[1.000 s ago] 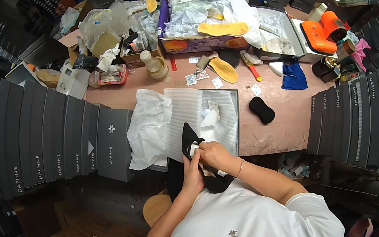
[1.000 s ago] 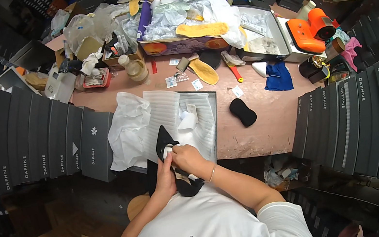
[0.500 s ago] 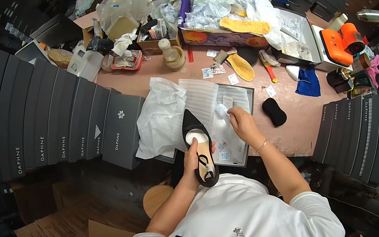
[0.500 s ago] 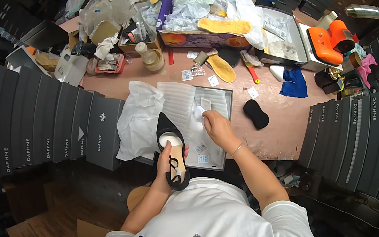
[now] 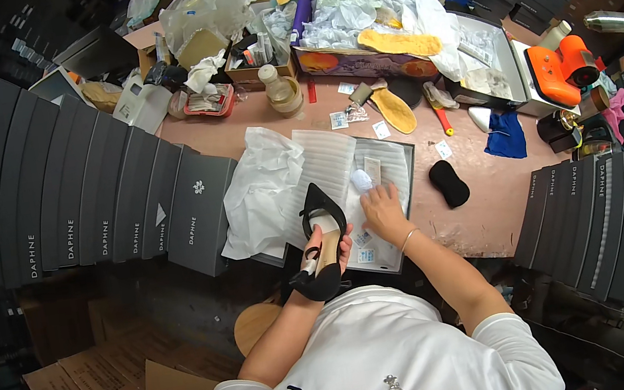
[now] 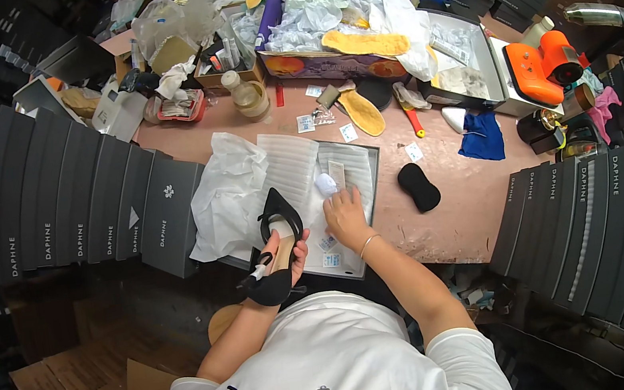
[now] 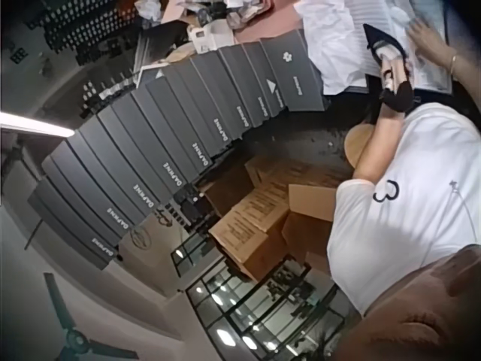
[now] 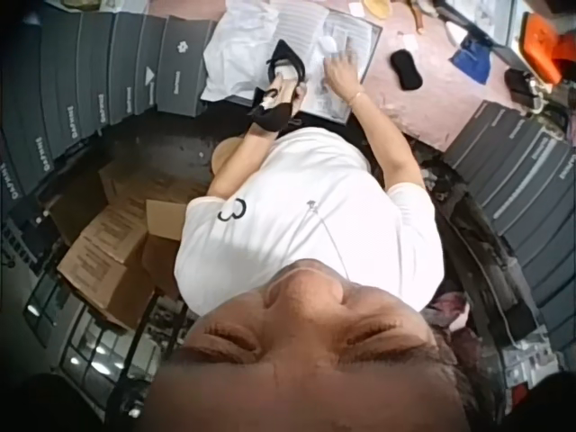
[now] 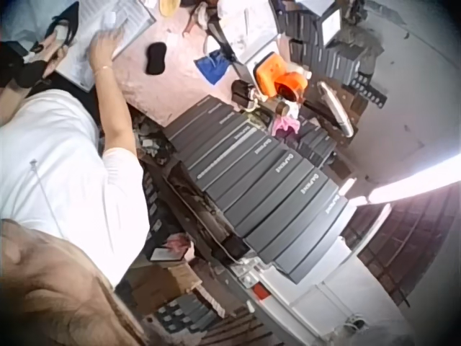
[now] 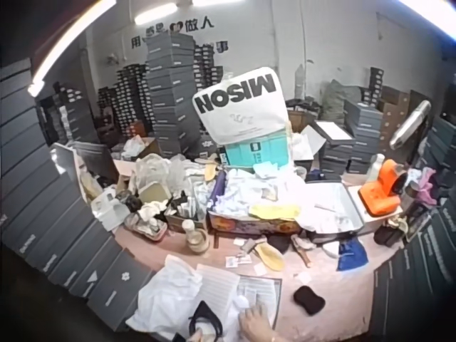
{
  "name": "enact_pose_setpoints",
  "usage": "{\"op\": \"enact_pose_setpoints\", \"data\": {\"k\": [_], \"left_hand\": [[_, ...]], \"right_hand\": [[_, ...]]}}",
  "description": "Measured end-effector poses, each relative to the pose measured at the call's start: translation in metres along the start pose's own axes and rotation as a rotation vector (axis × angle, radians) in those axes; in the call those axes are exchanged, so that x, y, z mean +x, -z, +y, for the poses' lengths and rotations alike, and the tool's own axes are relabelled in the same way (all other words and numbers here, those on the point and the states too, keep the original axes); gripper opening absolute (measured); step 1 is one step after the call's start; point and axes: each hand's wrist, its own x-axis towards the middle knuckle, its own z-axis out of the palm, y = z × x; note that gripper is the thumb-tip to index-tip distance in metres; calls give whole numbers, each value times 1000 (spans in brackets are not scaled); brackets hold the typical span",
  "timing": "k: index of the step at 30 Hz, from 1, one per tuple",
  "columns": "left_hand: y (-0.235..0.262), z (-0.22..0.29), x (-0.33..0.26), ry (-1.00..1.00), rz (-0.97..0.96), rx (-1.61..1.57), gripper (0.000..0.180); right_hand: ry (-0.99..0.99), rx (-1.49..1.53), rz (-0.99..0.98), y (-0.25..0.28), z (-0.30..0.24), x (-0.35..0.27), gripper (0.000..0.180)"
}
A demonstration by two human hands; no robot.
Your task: Packaging black high-heeled shoes into boxes with tissue paper and applying final touches.
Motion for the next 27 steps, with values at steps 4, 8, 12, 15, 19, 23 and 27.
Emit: {"op": "enact_pose_setpoints", "data": {"k": [4,8,12,15,19,23,27], "left_hand": [[5,10,-6,22,51,399,61],[-4,-2,-12,-187,316,680,66],[-8,-14,-8,-210,215,642,63],[-5,-27,-11,-268,294,740,34],[-14,-38,-15,-497,269,689,19],[-3,-30,-9,-455,173,748,34],[-12,-28,-15,-291,193,546,54]], "right_hand": [[102,-108,-130,-20,11,-3,26],[66,343,0,57,5,7,22],[379,794,18,124,-17,-13,18],[172,1056,37,114,-44,-18,36],[-287,1445,169,74,-64,-27,36],[-349,1695,55,56,-64,-28,26],[-96,1313,34,64,-43,-27,20]]}}
